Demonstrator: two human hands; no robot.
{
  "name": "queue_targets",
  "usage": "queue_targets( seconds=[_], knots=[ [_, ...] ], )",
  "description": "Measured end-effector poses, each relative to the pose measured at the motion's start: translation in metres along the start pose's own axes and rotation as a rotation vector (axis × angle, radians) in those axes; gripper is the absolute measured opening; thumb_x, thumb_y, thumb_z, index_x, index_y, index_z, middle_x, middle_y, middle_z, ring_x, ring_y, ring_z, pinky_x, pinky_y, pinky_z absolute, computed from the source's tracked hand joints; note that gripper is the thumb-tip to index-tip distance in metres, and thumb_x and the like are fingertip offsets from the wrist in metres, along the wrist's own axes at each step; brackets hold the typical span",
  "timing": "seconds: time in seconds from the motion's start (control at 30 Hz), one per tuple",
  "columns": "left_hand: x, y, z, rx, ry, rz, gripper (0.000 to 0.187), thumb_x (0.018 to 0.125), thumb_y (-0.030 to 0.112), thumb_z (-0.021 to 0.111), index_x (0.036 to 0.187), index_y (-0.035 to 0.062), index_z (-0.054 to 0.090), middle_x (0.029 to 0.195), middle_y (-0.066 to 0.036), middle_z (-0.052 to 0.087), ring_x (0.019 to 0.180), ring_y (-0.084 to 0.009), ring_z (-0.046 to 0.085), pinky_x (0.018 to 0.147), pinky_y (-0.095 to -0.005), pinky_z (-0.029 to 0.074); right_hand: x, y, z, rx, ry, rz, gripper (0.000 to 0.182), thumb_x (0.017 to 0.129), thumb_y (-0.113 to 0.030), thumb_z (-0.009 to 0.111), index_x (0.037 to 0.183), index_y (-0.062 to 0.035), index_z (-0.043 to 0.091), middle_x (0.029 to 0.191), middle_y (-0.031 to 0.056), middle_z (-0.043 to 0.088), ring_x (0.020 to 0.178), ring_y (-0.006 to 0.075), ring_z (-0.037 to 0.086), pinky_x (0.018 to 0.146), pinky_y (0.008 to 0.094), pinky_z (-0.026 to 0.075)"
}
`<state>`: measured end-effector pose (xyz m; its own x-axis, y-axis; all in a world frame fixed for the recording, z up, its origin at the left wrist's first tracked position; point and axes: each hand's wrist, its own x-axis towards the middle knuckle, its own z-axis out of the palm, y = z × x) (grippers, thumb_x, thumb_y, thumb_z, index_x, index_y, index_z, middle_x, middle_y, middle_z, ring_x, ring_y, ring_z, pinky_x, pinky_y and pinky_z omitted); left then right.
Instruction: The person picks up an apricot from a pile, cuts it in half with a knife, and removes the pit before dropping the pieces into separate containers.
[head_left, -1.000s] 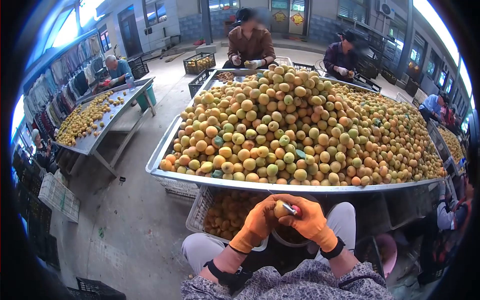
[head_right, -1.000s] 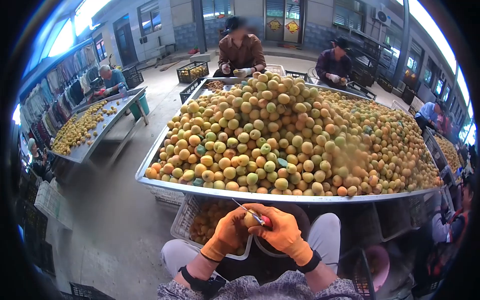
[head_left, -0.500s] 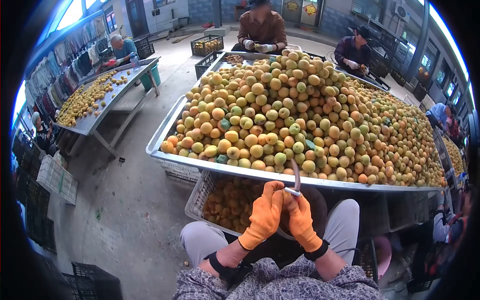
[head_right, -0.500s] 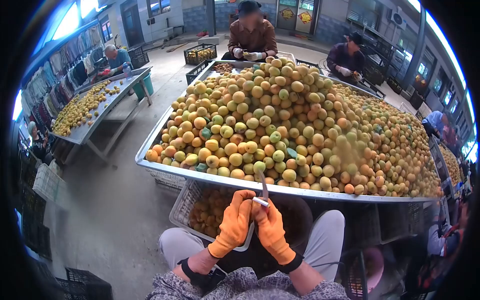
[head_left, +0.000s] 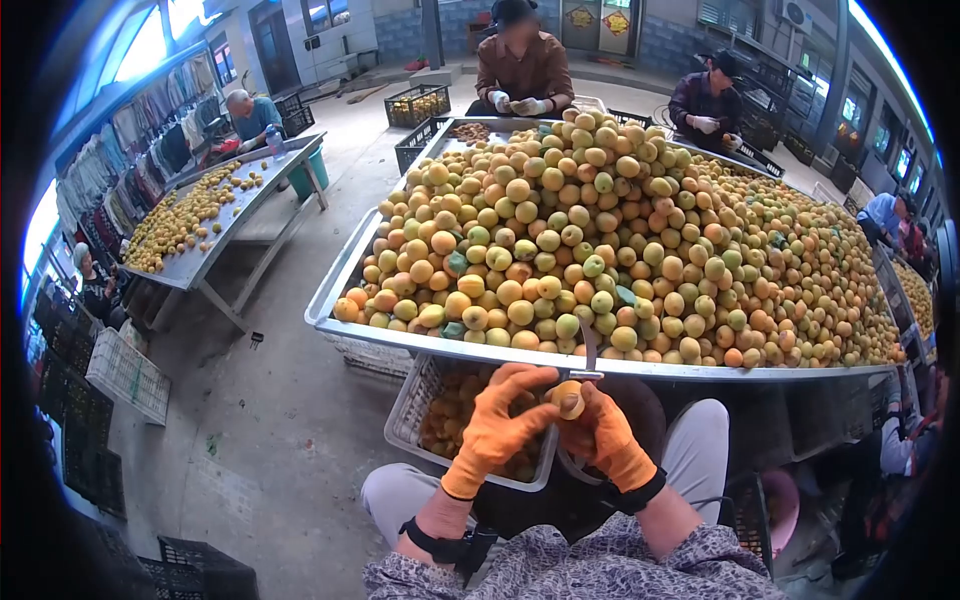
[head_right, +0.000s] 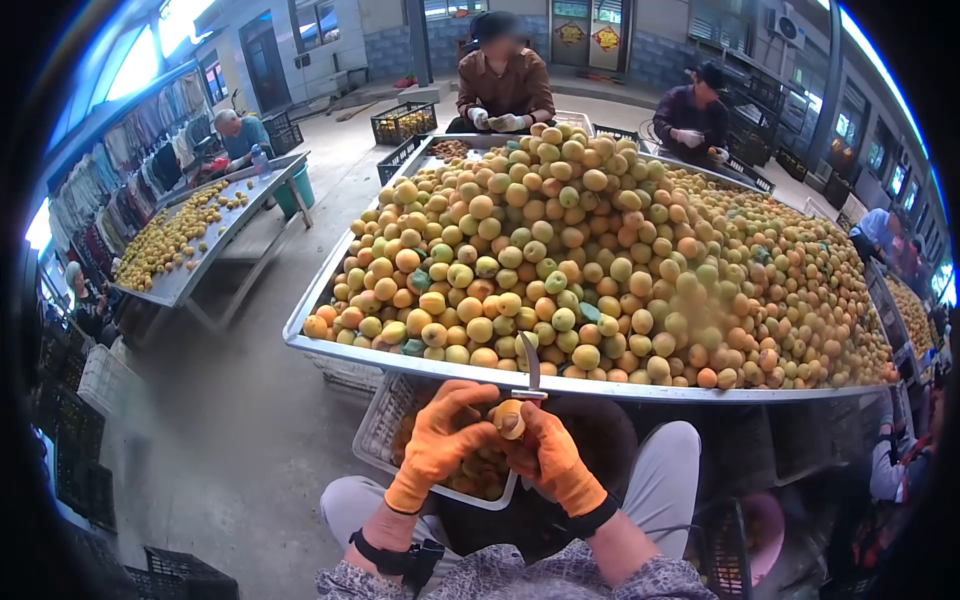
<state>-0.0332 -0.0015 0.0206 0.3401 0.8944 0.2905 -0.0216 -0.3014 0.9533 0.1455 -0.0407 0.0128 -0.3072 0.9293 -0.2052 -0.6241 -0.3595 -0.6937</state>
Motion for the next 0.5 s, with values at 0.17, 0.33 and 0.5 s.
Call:
queue_targets(
  seconds=[0.17,0.33,0.5],
  knots=[
    [-0.003,0.002,0.007,0.044,-0.057,0.145,0.043,0.073,0.004,0.079,0.114,0.0075,0.066,0.101,-0.006,0.058,0.088,-0.0180,0.061,0.078,-0.0296,0.050,-0.002,0.006,0.000,-0.017,0.015,-0.012,0.034,0.100,-0.041,0.046,0.085,-0.0115,0.054,0.063,-0.0046,0.048,0.043,0.0060,0.034,0.039,0.0214,0.025],
    [0.001,0.012,0.007,0.121,-0.061,0.225,0.043,0.071,0.004,0.079,0.111,0.0065,0.066,0.098,-0.007,0.060,0.085,-0.0197,0.062,0.075,-0.0298,0.051,0.006,0.023,-0.002,0.017,0.124,-0.089,0.032,0.098,-0.039,0.051,0.086,-0.0097,0.055,0.061,-0.0044,0.046,0.042,0.0068,0.038,0.039,0.0209,0.028],
    [-0.001,0.013,0.008,0.204,-0.073,0.188,0.038,0.071,0.000,0.074,0.108,0.0057,0.066,0.091,-0.008,0.063,0.079,-0.0200,0.064,0.071,-0.0298,0.051,0.005,0.025,-0.014,0.041,0.054,-0.090,0.029,0.095,-0.035,0.059,0.095,-0.0059,0.058,0.083,0.0003,0.059,0.076,0.0124,0.059,0.066,0.0240,0.050]
  ],
)
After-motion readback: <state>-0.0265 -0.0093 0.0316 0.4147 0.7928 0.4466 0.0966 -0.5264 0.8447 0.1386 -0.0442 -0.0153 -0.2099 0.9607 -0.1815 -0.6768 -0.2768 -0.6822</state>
